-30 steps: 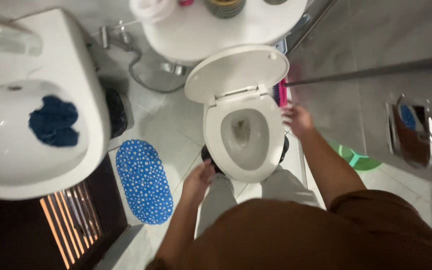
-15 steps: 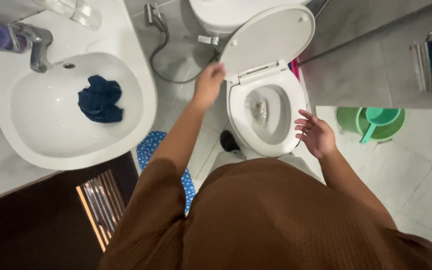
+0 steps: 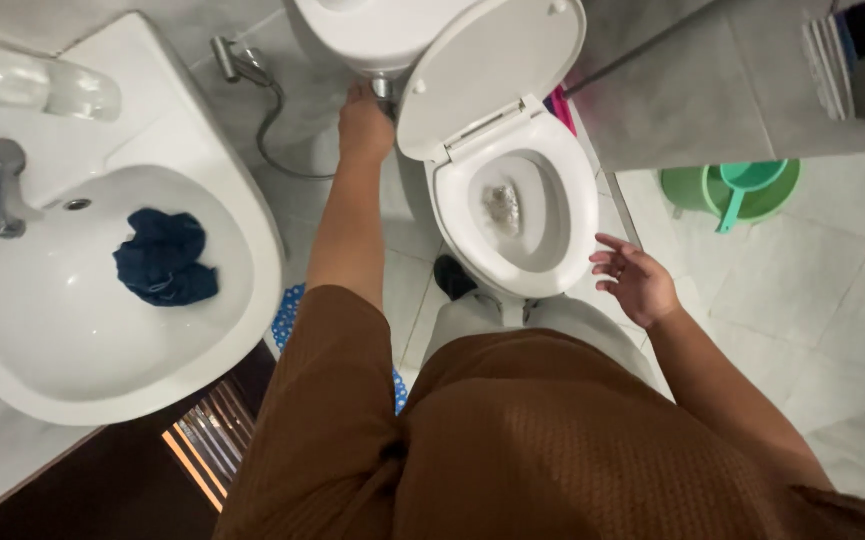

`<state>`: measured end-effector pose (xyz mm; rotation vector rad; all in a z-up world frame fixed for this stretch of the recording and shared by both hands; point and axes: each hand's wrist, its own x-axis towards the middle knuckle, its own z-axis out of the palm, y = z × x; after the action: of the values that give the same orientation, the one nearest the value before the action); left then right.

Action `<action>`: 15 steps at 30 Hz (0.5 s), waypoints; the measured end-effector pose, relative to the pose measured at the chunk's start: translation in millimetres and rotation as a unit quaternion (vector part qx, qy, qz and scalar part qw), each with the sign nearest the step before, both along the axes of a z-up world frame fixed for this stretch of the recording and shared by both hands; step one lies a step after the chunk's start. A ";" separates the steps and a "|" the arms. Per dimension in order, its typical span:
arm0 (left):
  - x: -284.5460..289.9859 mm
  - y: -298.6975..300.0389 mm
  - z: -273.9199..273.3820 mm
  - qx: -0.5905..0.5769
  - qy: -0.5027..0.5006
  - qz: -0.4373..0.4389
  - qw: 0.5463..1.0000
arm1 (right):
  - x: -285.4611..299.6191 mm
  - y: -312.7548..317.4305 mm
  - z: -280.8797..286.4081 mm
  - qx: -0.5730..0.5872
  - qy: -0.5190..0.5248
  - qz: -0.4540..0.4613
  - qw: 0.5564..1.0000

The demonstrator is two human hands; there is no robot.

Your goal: The person cleans the toilet bowl using a toilet brush and flushes it. They then open a packet of toilet cleaner and place it on the tank. Finally, they clean the sink basin using a blue cloth, a green cleaning powder, and liquid soap, rinsing the cloth under running water.

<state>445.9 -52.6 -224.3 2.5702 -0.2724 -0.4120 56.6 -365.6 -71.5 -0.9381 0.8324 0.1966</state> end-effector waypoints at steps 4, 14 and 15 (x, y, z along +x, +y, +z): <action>4.4 4.4 -25.6 -0.052 -0.106 -0.016 0.993 | 3.8 4.5 -0.1 -0.007 0.001 -0.008 1.000; -2.9 10.3 20.8 -0.200 0.065 0.073 0.975 | -2.3 28.0 4.9 -0.017 0.035 -0.005 0.999; -6.3 8.1 29.9 -0.232 0.104 0.098 0.962 | -4.9 29.1 4.6 -0.021 0.040 -0.007 0.999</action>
<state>439.6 -44.5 -194.5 2.0517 -0.0288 -0.4745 51.8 -336.4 -66.9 -0.9684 0.9205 0.2066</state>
